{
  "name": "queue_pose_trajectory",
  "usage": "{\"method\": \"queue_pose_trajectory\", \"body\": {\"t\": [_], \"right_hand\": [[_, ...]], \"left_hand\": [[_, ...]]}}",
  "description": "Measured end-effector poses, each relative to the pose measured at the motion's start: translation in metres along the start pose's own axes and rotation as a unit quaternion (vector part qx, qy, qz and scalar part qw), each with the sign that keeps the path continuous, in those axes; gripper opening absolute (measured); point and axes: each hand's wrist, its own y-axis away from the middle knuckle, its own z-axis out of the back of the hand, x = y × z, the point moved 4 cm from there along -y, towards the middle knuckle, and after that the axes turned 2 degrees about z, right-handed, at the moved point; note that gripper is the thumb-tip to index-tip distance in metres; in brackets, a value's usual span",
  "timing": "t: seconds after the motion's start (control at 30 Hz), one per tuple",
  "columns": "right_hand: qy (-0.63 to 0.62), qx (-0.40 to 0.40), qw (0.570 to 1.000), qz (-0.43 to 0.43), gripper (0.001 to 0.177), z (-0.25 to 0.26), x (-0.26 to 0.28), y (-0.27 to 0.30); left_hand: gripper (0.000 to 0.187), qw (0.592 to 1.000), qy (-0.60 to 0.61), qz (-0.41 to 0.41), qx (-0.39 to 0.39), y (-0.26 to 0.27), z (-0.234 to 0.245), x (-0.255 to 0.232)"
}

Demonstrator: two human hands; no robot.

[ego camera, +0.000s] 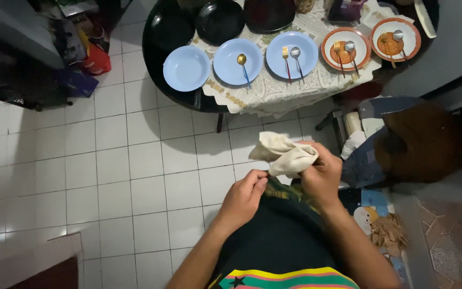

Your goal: Wiping spoons and forks with a cloth and arranging them on plates

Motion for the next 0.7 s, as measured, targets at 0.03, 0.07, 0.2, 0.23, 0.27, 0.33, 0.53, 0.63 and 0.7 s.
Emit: {"method": "queue_pose_trajectory", "body": {"t": [0.03,0.07,0.2,0.23,0.27,0.33,0.53,0.63,0.7], "right_hand": [[0.000,0.000,1.000,0.000,0.027,-0.001,0.004,-0.001],[-0.005,-0.042,0.999,-0.031,0.021,0.002,0.005,-0.002],[-0.263,-0.139,0.942,-0.155,0.027,-0.006,0.008,-0.011],[-0.264,-0.140,0.942,-0.153,0.027,-0.005,0.005,-0.011],[-0.249,-0.127,0.949,-0.143,0.026,-0.005,0.003,-0.012],[-0.233,-0.115,0.956,-0.136,0.025,-0.001,-0.006,-0.007],[-0.139,-0.041,0.985,-0.091,0.021,0.012,-0.042,0.011],[-0.091,-0.001,0.993,-0.070,0.021,0.017,-0.050,0.014],[-0.047,-0.078,0.996,-0.016,0.011,0.026,-0.049,0.013]], "left_hand": [[0.016,1.000,0.000,0.000,0.000,0.000,0.002,0.002],[0.016,1.000,-0.017,0.002,-0.014,0.000,0.004,0.003],[0.020,0.993,0.093,0.025,-0.073,-0.004,0.013,0.019],[0.020,0.993,0.093,0.023,-0.073,-0.006,0.012,0.023],[0.021,0.990,0.129,0.011,-0.062,-0.009,0.010,0.026],[0.024,0.985,0.167,0.002,-0.049,-0.010,0.001,0.020],[0.026,0.996,0.083,0.025,0.037,-0.009,-0.024,0.008],[0.018,0.995,0.093,-0.001,0.037,-0.010,-0.030,0.019],[0.015,0.995,0.094,-0.014,0.024,-0.011,-0.029,0.016]]}}
